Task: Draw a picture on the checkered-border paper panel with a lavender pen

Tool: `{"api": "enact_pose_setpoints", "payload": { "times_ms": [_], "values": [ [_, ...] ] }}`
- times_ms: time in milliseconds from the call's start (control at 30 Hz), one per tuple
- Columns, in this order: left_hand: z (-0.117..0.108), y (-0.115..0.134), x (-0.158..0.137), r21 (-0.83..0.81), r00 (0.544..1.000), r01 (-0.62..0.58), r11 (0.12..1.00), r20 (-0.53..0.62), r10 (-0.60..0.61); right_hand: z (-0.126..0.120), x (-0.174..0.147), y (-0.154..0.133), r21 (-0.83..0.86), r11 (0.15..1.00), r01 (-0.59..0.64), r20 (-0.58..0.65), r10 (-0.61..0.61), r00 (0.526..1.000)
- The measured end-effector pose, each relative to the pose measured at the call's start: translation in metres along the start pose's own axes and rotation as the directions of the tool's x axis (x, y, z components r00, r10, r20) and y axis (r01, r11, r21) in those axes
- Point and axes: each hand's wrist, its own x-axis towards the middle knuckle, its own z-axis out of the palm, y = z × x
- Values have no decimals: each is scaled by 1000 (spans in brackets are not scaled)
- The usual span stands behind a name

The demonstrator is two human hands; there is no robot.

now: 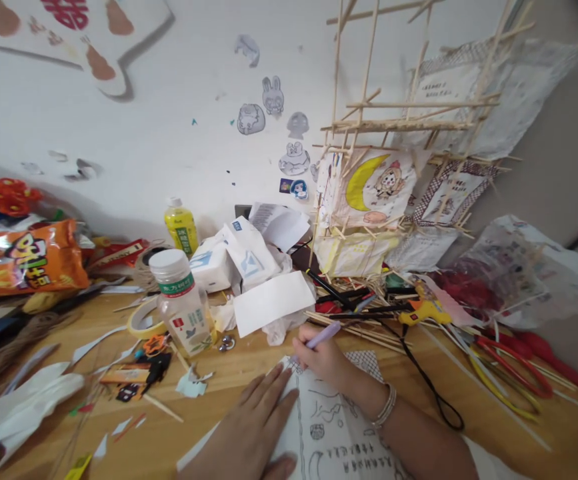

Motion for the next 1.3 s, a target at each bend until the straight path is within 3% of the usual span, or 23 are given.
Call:
{"api": "enact_pose_setpoints", "payload": {
  "times_ms": [133, 500, 733, 1300],
  "values": [
    [2, -3, 1, 7, 1000, 14, 1000, 11, -14, -1, 0, -4, -17, 999, 43, 14, -42, 999],
    [2, -1, 1, 24, 1000, 0, 1000, 31, -1, -4, 0, -7, -15, 1000, 20, 66, -19, 998],
    [9, -4, 1, 51, 999, -27, 998, -24, 29, -2, 0, 0, 21, 999, -39, 67, 37, 997],
    [10, -4, -1, 127, 990, -65, 990, -114, 80, -2, 1, 4, 51, 997, -54, 56, 51, 997]
  ]
}}
